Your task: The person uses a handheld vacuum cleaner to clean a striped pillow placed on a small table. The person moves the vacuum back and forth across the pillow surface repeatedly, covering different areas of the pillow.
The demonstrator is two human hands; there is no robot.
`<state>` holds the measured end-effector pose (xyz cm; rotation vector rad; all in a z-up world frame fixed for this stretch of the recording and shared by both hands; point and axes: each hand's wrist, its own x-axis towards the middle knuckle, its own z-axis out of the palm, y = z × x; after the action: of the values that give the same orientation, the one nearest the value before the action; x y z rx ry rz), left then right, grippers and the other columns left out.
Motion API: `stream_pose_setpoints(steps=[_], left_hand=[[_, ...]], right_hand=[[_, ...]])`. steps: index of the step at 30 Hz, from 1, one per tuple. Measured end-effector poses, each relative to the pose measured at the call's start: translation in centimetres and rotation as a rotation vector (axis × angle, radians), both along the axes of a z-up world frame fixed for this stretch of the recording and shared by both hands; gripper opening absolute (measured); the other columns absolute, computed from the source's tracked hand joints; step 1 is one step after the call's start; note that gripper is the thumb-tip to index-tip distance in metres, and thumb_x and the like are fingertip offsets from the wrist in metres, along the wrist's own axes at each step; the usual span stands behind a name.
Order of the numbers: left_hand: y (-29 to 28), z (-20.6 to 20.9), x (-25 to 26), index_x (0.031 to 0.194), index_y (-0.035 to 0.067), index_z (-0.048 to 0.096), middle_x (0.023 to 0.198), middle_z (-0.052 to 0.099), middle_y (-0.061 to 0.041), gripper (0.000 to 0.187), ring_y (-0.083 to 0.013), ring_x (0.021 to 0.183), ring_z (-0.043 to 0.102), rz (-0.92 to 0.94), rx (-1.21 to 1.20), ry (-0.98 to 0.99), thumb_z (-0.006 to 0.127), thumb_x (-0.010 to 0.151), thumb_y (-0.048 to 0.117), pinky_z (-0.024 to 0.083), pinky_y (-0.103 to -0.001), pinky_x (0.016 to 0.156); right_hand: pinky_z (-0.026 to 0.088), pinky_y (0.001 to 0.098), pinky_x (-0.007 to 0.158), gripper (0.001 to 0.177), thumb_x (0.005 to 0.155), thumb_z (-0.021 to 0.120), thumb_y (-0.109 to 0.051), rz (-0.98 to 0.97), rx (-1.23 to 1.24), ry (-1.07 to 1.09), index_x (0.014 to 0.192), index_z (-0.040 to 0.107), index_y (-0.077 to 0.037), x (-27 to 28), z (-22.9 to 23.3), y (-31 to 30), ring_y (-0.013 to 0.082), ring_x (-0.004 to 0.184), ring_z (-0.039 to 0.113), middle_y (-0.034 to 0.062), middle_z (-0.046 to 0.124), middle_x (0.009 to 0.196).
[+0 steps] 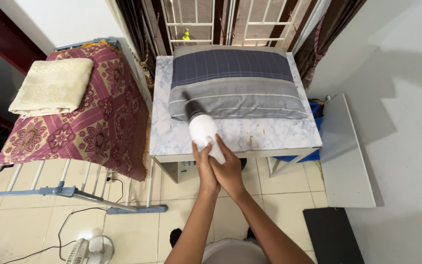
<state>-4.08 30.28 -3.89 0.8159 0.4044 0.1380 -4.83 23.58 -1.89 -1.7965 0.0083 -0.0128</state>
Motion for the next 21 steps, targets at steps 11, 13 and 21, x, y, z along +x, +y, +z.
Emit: stream_pose_setpoints(steps=[11, 13, 21], left_hand=[[0.7, -1.5, 0.4, 0.163, 0.01, 0.005, 0.159, 0.029, -0.02, 0.095, -0.0324, 0.139, 0.043, 0.128, 0.053, 0.042, 0.059, 0.09, 0.037, 0.038, -0.039, 0.111], [0.0, -1.5, 1.0, 0.164, 0.008, 0.008, 0.16, 0.029, -0.021, 0.092, -0.0317, 0.141, 0.041, 0.095, 0.129, -0.021, 0.059, 0.092, 0.035, 0.037, -0.038, 0.113], [-2.7, 1.1, 3.7, 0.163, 0.013, 0.012, 0.157, 0.037, -0.022, 0.09, -0.0324, 0.139, 0.045, -0.459, 0.044, -0.057, 0.059, 0.089, 0.029, 0.04, -0.038, 0.112]], right_hand=[[0.057, 0.0295, 0.092, 0.065, 0.085, 0.067, -0.019, 0.07, -0.11, 0.07, 0.149, 0.054, -0.017, 0.8, 0.4, 0.6, 0.0203, 0.105, 0.075, 0.0176, 0.074, 0.125], [0.055, 0.0323, 0.094, 0.062, 0.089, 0.07, -0.018, 0.012, -0.056, -0.122, 0.148, 0.054, -0.011, 0.8, 0.3, 0.0, 0.0234, 0.113, 0.072, 0.0202, 0.071, 0.13], [0.057, 0.0321, 0.086, 0.076, 0.087, 0.07, -0.024, -0.417, -0.112, 0.009, 0.156, 0.04, -0.011, 0.6, 0.9, -2.5, 0.0233, 0.103, 0.075, 0.0196, 0.074, 0.118]])
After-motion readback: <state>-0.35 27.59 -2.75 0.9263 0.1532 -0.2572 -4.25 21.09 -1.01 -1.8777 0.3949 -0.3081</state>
